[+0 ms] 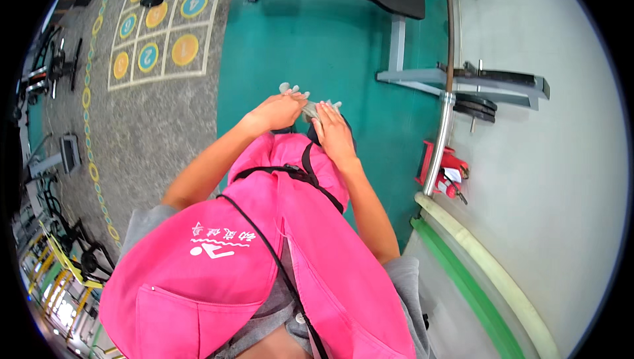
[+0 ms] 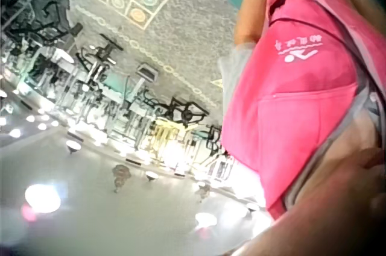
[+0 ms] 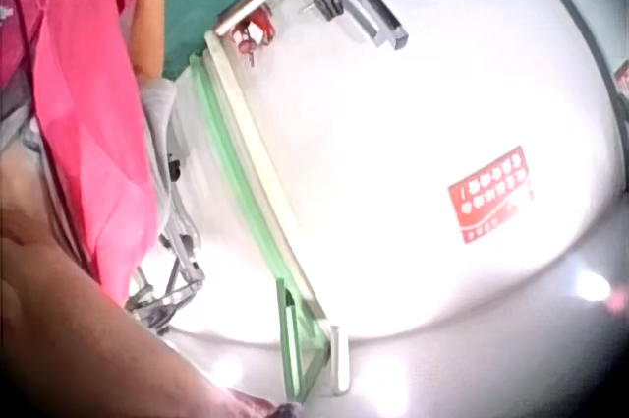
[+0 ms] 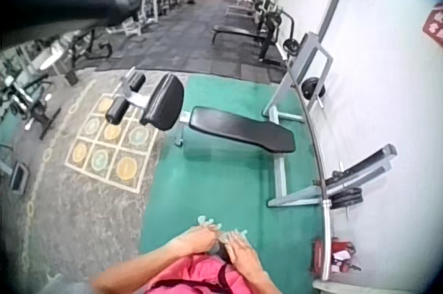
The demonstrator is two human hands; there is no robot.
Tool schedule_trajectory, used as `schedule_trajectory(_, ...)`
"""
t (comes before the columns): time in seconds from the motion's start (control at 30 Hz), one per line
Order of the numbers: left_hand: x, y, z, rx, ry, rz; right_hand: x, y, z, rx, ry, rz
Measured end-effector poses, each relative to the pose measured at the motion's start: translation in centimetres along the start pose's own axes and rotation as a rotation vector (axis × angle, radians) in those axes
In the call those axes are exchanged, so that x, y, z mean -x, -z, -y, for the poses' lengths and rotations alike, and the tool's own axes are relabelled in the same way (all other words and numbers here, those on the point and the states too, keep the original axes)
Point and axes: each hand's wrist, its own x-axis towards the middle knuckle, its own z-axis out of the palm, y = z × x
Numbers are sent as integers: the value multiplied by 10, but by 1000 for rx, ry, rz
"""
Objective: The person wipes down several pieces of gym weight equipment, including padded benches and metal parts, using a cloth.
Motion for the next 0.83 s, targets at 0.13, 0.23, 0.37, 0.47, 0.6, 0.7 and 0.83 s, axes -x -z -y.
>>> schedule_trajectory(0.13, -94, 57, 78, -7, 173, 21, -129, 13, -48, 136, 31, -67)
schedule_trajectory(0.23, -157, 88, 142, -23, 244, 48, -228, 9, -113, 138, 88, 8)
schedule_trajectory(0.37, -224, 140, 204, 106, 460, 53, -375, 21, -152, 69, 178, 16)
schedule_trajectory(0.47, -264, 171, 271, 173, 536, -87, -479, 48, -154, 100, 102, 224)
schedule_trajectory(0.6, -345, 216, 362, 149, 562, -283, -628, 67, -156, 80, 25, 365)
schedule_trajectory(0.7, -413, 209, 483, 107, 579, -351, -760, 19, -177, 188, 47, 330)
schedule_trajectory(0.83, -533, 144, 628, -156, 619, -510, -877, -94, -264, 407, 86, 103)
